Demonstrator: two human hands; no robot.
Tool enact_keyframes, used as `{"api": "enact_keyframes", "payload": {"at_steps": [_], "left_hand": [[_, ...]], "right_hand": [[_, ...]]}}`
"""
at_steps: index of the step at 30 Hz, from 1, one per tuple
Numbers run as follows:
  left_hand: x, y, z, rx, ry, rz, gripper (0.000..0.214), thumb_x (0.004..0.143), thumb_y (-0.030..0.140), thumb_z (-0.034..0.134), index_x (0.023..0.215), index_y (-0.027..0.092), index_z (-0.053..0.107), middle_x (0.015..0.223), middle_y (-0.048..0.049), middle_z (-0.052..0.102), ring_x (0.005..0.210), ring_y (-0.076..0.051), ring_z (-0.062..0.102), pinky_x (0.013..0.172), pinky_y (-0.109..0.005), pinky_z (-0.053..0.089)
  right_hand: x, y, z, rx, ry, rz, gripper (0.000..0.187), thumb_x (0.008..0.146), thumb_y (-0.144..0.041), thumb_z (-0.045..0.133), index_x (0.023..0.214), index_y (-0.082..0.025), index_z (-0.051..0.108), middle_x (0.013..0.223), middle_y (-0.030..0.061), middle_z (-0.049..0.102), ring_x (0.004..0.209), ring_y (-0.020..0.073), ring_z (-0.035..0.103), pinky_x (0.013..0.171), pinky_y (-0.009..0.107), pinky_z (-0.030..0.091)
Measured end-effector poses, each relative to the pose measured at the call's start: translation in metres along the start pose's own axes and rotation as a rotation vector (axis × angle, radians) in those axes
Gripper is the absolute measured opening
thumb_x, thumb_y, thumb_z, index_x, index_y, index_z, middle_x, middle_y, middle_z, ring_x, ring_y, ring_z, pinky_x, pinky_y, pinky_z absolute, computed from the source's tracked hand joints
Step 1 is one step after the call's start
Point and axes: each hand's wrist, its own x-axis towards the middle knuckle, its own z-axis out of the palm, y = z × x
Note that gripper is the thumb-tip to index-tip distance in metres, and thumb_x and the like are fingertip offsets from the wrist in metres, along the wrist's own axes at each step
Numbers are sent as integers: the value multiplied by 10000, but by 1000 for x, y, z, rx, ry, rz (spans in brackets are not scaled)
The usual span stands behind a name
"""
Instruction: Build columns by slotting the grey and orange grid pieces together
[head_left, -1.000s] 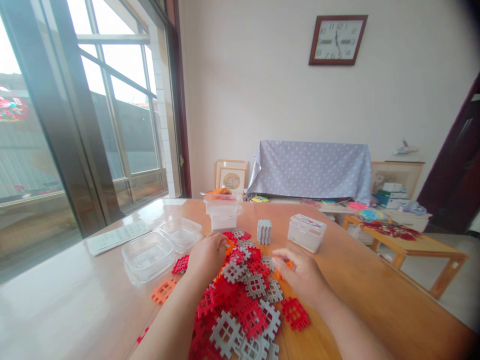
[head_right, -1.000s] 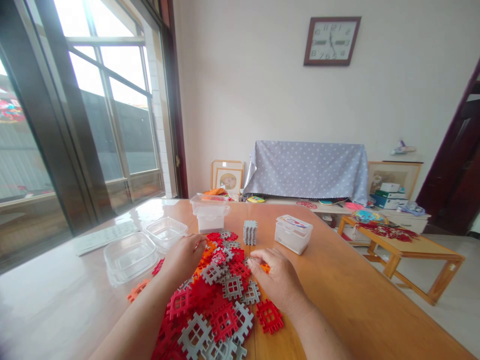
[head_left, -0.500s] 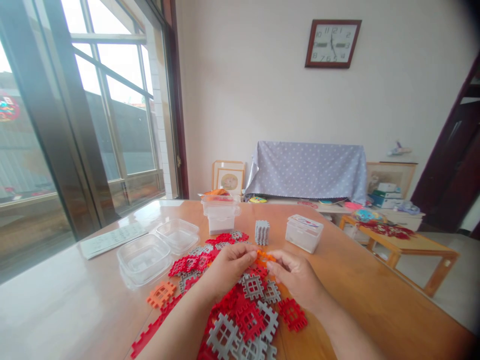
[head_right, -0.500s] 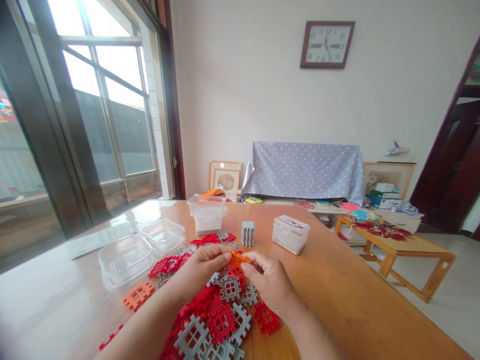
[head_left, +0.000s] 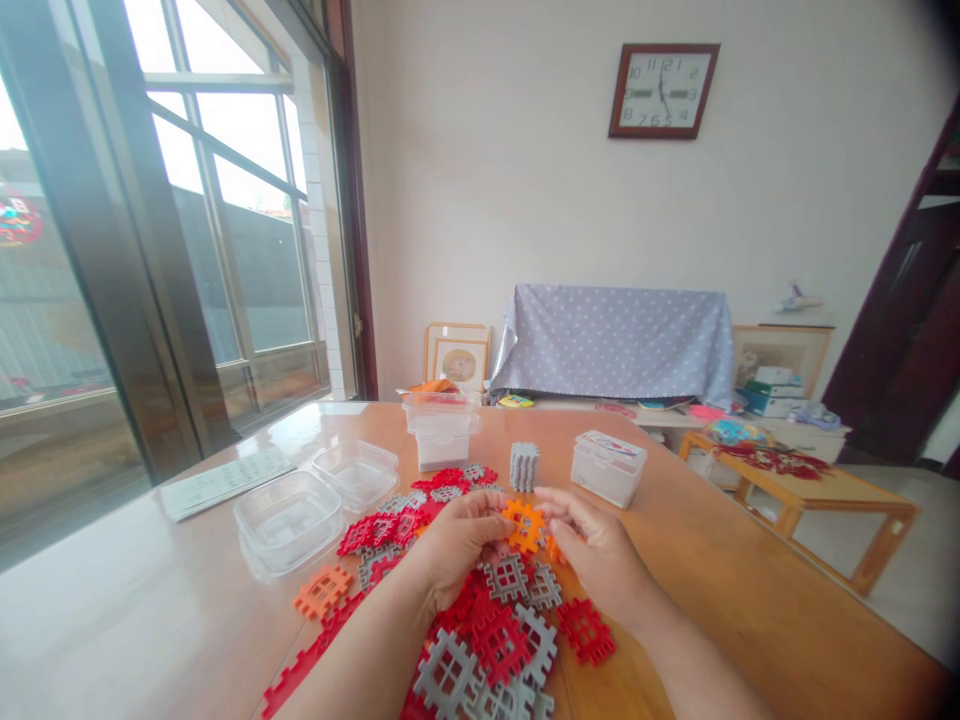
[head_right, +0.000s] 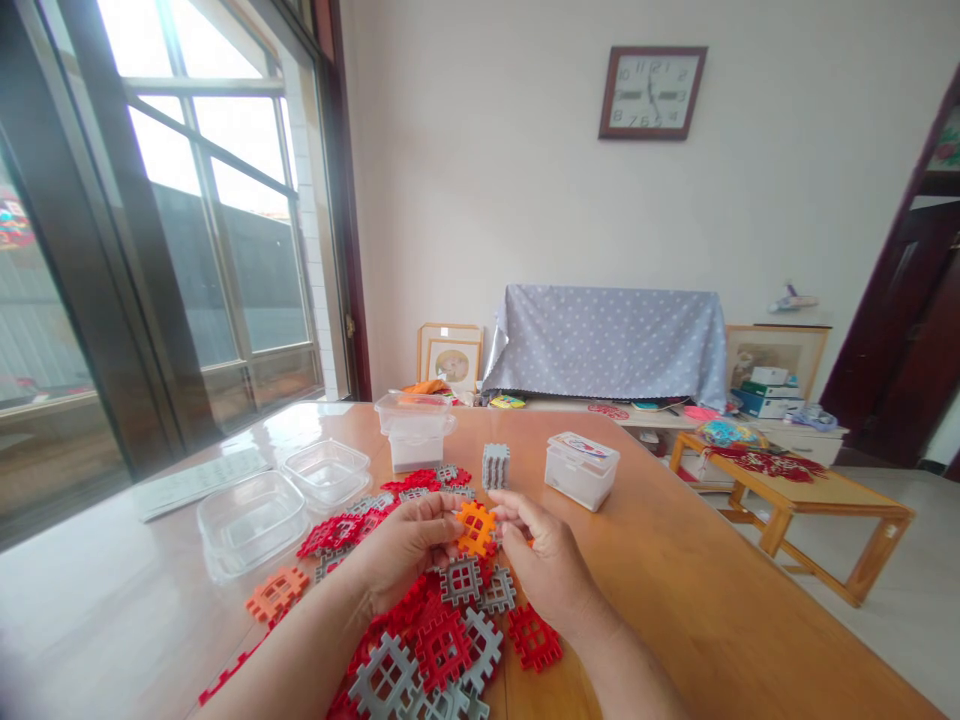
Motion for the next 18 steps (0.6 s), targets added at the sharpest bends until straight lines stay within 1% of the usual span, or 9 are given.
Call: {"api": "enact_keyframes", "payload": {"at_steps": [2,4,7,10,12,15,18], "left_hand": [[2,-1,-2,11,29,16,381,691,246,811,1005,189,603,686,50,607,536,-83,567,536,-206,395],[3,-2,-3,18,38,22,396,682,251,822,992,196,582,689,51,612,543,-94,588,549,-215,420],[2,-1,-2,26,43,21,413,669,254,829,987,199,571,713,44,632,572,-106,617,577,-223,447],[1,1,0,55,34,9,401,668,262,817,985,198,580,725,36,644,591,-111,631,587,-223,447],[0,1,2,73,23,-3,389,666,264,807,977,197,584,722,31,648,592,-113,632,586,-221,440],[0,1,3,78,13,-9,389,653,262,806,961,198,576,721,27,653,591,-116,631,585,-223,434],[-1,1,3,73,16,-8,394,653,283,816,950,199,570,738,21,660,598,-120,636,589,-228,437]], "right_hand": [[0,-1,-4,-79,27,-15,354,940,-289,524,1265,-246,659,1167,78,728,1081,229,681,954,395,538],[-1,-4,-7,-142,18,-43,356,926,-292,549,1267,-254,645,1189,79,708,1115,235,660,918,381,542],[-2,-8,-9,-228,-29,-75,481,854,-298,655,1329,-278,584,1287,82,649,1189,256,614,902,378,538],[-3,-11,-8,-288,-59,-85,605,780,-316,746,1351,-286,547,1333,81,606,1209,272,592,972,417,511],[-3,-12,-7,-311,-66,-96,587,763,-307,758,1317,-282,564,1298,74,613,1187,271,595,978,418,508],[-1,-13,-6,-341,-77,-143,475,766,-271,738,1225,-271,617,1222,66,633,1140,264,605,967,400,511],[0,-14,-7,-362,-67,-188,459,763,-256,736,1208,-267,627,1216,69,628,1132,264,606,993,399,500]]}}
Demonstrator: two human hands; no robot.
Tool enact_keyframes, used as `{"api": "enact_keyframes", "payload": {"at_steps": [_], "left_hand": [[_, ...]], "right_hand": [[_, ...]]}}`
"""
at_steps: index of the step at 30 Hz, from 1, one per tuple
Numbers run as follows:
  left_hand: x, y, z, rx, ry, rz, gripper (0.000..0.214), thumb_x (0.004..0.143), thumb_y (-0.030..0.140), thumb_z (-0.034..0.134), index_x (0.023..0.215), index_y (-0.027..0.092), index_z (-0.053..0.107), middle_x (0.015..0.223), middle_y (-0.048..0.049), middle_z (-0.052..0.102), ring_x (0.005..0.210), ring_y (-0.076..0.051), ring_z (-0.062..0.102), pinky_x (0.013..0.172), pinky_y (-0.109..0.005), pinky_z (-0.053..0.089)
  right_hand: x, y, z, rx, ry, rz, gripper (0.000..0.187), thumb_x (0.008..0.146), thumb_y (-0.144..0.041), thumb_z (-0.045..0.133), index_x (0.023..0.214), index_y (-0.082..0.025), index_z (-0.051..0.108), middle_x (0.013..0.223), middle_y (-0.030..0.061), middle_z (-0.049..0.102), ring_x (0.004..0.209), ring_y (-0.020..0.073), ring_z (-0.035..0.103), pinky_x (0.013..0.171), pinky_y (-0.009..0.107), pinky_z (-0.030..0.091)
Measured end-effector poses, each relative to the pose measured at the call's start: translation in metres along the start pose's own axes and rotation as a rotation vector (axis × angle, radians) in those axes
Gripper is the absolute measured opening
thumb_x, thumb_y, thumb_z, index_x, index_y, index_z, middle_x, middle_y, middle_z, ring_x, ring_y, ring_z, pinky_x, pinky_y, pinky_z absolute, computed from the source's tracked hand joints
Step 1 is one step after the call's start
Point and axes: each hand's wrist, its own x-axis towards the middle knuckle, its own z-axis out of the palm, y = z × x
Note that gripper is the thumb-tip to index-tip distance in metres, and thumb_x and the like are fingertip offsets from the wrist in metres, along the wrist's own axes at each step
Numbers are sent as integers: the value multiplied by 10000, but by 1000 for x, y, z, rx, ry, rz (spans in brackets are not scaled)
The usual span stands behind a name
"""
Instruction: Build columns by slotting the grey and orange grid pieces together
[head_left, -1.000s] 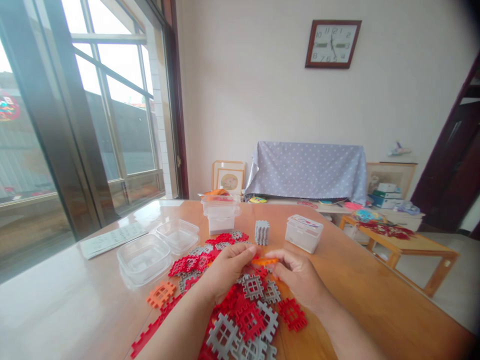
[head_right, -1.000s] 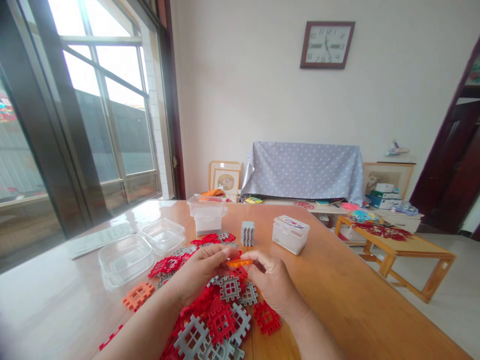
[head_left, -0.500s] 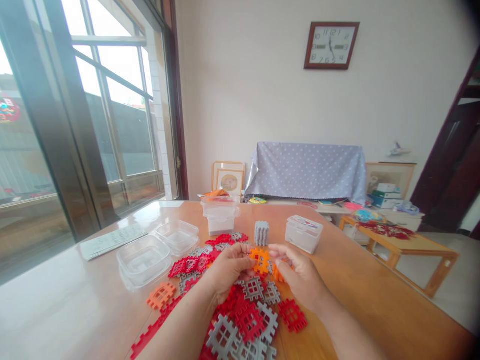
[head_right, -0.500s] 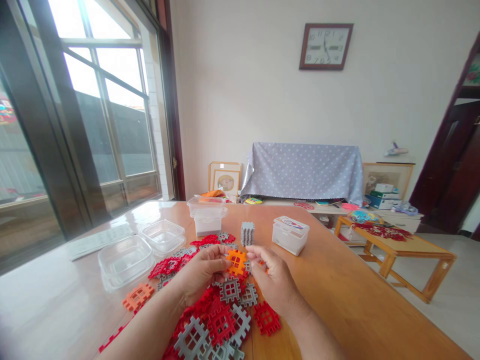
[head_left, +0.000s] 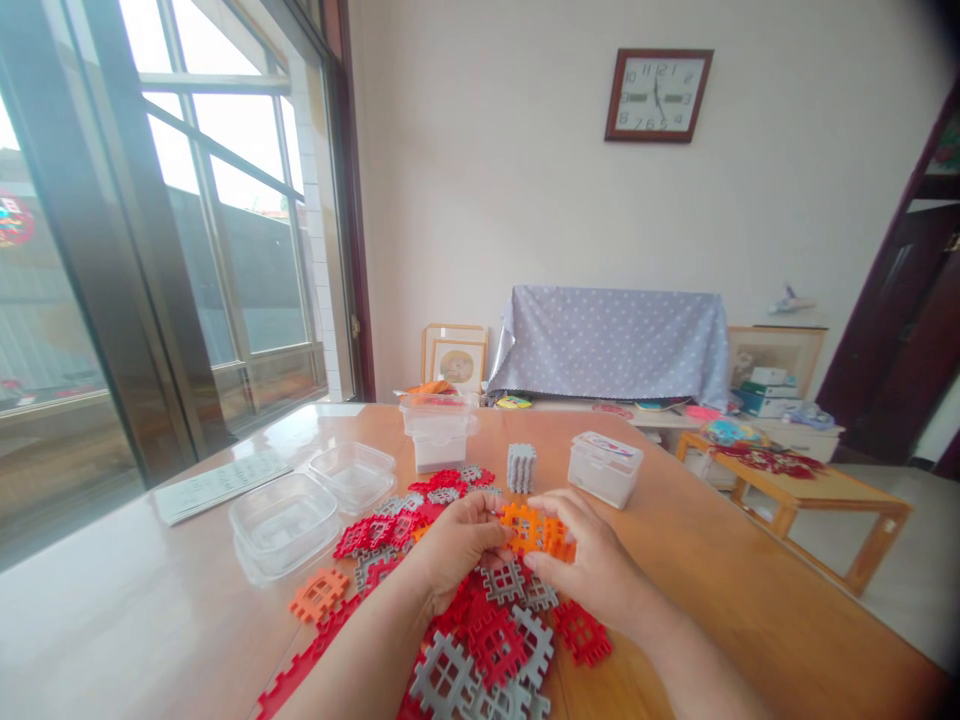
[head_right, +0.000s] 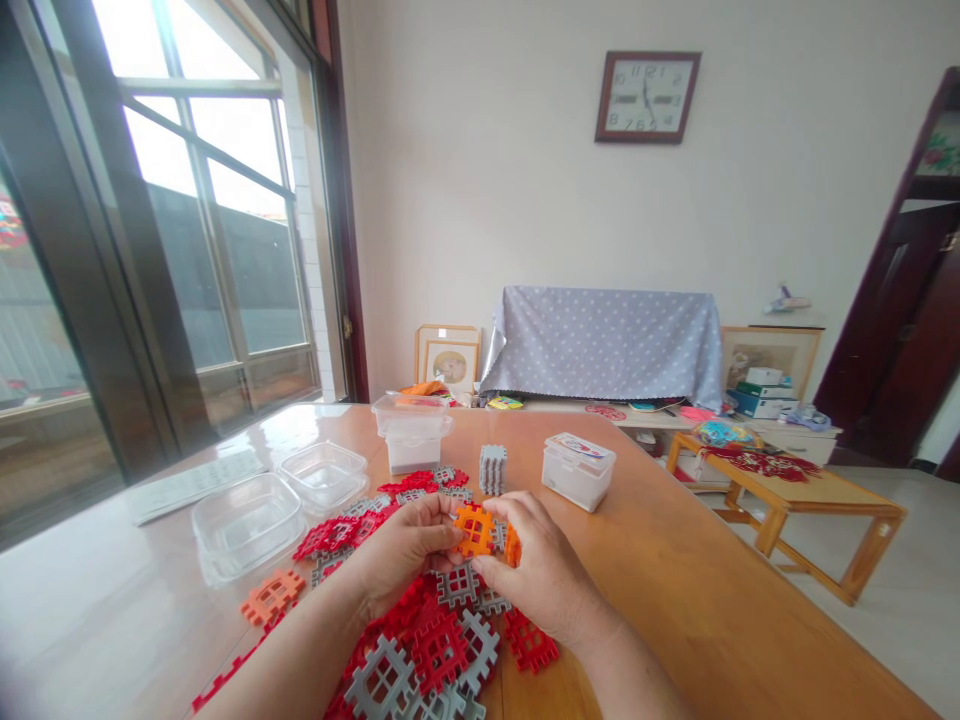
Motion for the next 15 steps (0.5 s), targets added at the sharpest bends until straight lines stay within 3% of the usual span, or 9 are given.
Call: {"api": "enact_keyframes", "payload": {"at_steps": [8,15], "left_hand": [[-2,1,1,-22,-28,-2,423,685,322,837,997,193,584,802,4,672,656,-121,646,656,-244,463],[-3,9,-11,50,41,66,396,739,389,818,1012,176,625,904,-39,689,747,-133,642,690,-253,458]], "right_hand": [[0,6,-6,-35,7,11,403,761,-240,725,1157,-256,654,1160,64,658,1103,255,616,976,386,502],[-1,44,-37,22,-15,218,413,788,-336,700,1186,-229,678,1229,89,672,1166,283,617,986,439,497]]}}
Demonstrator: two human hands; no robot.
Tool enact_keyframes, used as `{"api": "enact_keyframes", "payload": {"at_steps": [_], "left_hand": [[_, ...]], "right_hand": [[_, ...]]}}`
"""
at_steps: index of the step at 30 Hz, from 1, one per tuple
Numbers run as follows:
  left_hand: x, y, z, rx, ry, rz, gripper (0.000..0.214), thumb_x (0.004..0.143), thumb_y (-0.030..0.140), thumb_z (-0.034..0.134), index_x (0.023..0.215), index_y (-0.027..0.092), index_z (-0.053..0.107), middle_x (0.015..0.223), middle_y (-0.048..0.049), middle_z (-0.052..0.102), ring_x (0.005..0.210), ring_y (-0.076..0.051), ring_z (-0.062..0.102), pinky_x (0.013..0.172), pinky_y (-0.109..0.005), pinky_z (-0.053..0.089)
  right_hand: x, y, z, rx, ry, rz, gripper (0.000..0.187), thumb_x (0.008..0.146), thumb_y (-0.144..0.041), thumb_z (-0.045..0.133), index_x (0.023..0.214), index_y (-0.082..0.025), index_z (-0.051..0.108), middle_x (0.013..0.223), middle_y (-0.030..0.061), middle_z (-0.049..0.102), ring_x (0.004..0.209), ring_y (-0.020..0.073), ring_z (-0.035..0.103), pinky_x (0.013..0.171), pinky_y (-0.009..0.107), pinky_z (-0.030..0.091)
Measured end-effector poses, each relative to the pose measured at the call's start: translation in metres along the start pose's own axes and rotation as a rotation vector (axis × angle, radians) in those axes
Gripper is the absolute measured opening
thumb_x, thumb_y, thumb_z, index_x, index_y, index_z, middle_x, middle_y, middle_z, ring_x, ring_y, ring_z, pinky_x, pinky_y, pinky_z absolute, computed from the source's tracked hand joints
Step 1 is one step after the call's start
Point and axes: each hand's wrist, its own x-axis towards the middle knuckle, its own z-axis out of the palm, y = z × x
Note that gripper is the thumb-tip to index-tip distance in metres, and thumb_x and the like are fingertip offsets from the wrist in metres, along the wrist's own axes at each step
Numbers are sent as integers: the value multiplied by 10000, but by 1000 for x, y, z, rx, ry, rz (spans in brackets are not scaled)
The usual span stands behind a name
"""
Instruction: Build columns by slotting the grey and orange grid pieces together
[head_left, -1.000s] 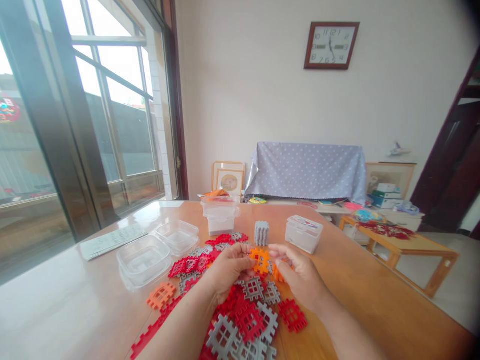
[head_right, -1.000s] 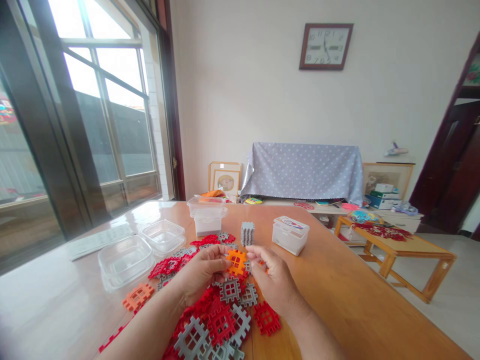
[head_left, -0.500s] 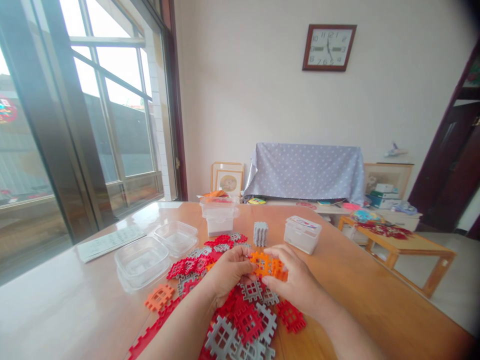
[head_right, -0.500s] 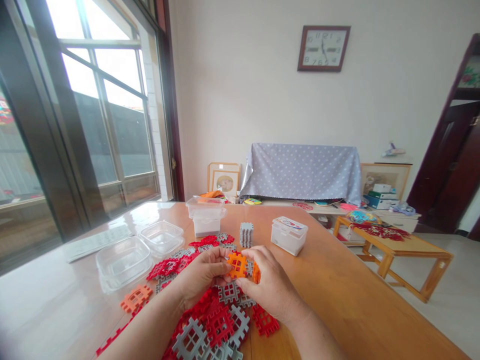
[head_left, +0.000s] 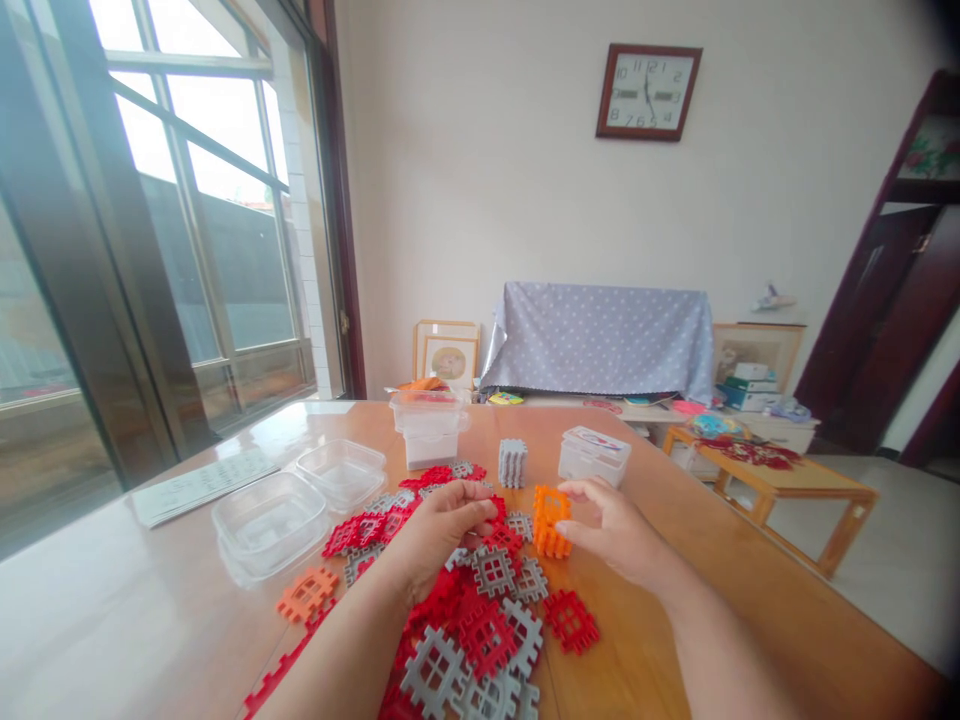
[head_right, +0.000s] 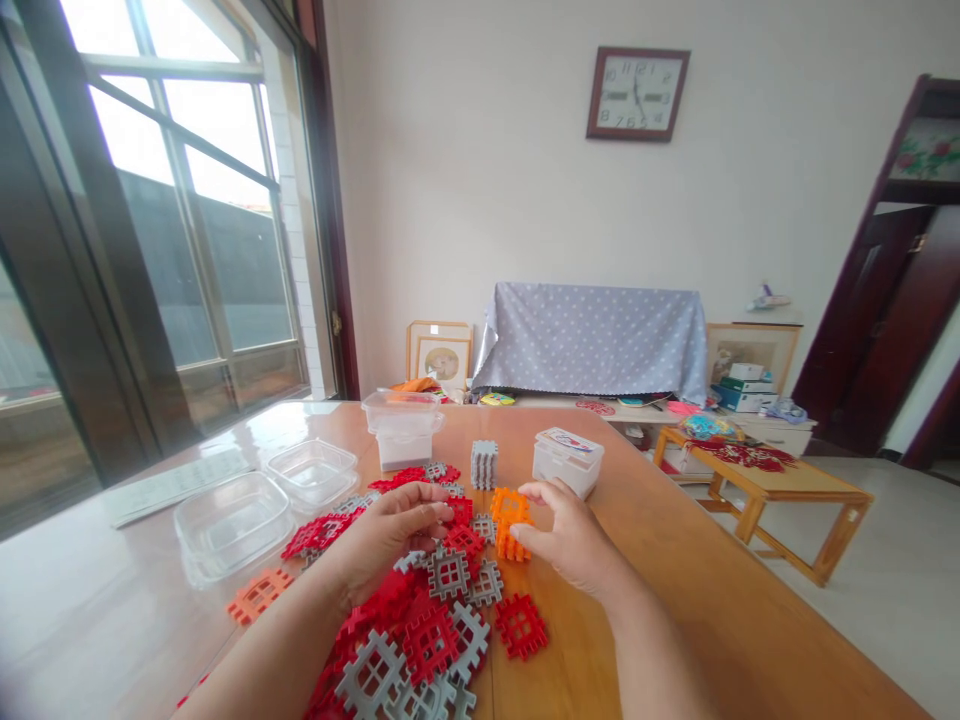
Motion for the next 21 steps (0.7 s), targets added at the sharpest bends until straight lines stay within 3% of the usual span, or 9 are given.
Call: {"api": "enact_keyframes", "payload": {"at_steps": [7,21], "left_hand": [[2,4,-12,61,55,28,374,770,420,783,1008,177,629,934,-41,677,802,-146,649,728,-261,461],[2,8,-21,118,99,64,357,794,435,741,1007,171,629,987,-60,681,856,-164,645,752,-281,453]], "right_hand": [[2,25,-2,63,-43,52,400,758,-340,742,1138,-217,719,1206,94,702,1148,299,632,1016,475,486],[2,33,3,67,-119,100,464,782,-330,734,1220,-182,695,1258,117,683,1191,304,622,1083,499,444]]}}
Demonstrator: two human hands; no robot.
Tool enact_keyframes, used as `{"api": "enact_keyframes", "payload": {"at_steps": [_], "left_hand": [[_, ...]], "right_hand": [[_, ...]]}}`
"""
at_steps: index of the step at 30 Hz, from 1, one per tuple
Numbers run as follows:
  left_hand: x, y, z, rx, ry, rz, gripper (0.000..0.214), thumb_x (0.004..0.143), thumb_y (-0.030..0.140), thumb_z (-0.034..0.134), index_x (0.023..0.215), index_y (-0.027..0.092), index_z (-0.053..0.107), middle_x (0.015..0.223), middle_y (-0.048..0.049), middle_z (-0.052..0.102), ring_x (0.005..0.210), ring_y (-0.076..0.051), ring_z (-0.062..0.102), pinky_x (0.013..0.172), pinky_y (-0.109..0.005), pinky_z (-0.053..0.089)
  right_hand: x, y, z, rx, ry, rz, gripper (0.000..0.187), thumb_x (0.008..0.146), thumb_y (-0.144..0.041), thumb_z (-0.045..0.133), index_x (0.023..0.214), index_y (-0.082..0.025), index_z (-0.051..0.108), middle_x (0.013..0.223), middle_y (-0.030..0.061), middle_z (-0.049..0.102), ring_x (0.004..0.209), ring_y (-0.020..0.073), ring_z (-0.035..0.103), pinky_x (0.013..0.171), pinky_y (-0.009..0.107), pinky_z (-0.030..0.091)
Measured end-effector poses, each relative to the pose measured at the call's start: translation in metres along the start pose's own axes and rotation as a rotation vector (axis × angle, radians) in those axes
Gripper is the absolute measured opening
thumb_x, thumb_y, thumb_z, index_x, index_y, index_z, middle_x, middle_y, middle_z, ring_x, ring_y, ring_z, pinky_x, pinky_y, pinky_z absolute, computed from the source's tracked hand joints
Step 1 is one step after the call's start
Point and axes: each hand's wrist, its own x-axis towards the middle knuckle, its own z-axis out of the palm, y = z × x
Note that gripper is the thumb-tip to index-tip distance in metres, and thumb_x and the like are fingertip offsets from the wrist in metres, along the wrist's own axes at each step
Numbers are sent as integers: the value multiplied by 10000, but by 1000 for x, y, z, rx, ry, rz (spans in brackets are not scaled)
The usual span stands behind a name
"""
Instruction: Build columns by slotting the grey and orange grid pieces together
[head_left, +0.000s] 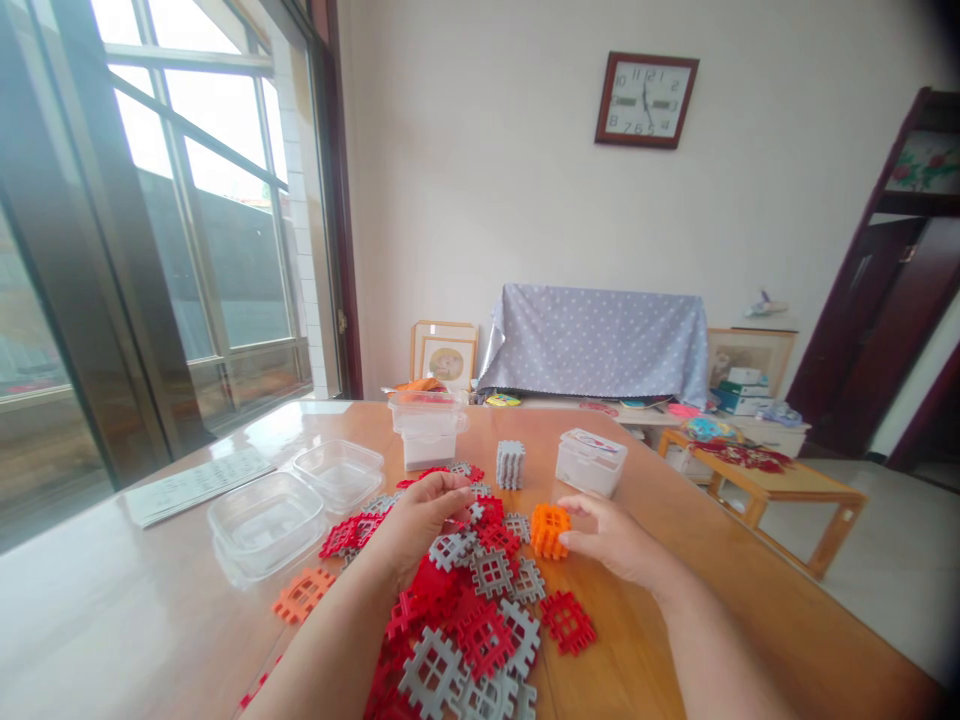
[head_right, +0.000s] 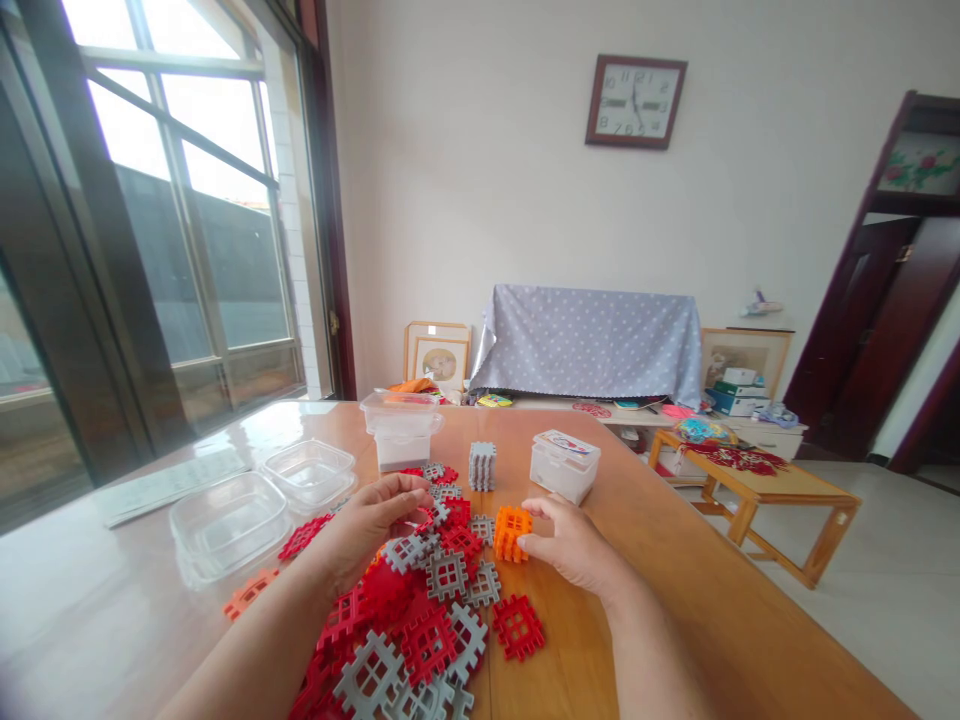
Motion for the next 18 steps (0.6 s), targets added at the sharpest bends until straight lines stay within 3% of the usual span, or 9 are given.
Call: {"api": "enact_keyframes", "payload": {"at_steps": [5,11,15,18], "left_hand": [[-1,2,0,10,20,2,340,776,443,744,970,189,629,924,-22,665,827,-148,629,750,-270,454],[2,4,-12,128,93,28,318,790,424,680,997,189,623,895,-23,676,788,-156,621,705,-263,450],[13,-7,-35,507,272,64,224,825,345,572,982,195,626,768,-8,647,677,-161,584,595,-259,388],[17,-14,-51,845,342,67,186,821,279,527,965,212,623,839,-29,681,741,-180,613,620,-269,394]], "right_hand": [[1,8,0,34,-1,12,551,779,-341,747,1297,-178,656,1322,134,651,1231,300,605,1100,473,437],[5,7,2,12,158,-9,438,828,-418,697,1210,-203,699,1229,113,699,1154,293,634,1048,458,468],[5,-2,6,-19,239,-49,379,872,-481,644,1135,-217,715,1105,87,731,1057,272,657,973,423,502],[4,-9,12,-30,242,-91,347,900,-486,613,1109,-227,714,1065,71,733,1010,255,664,943,399,510]]}}
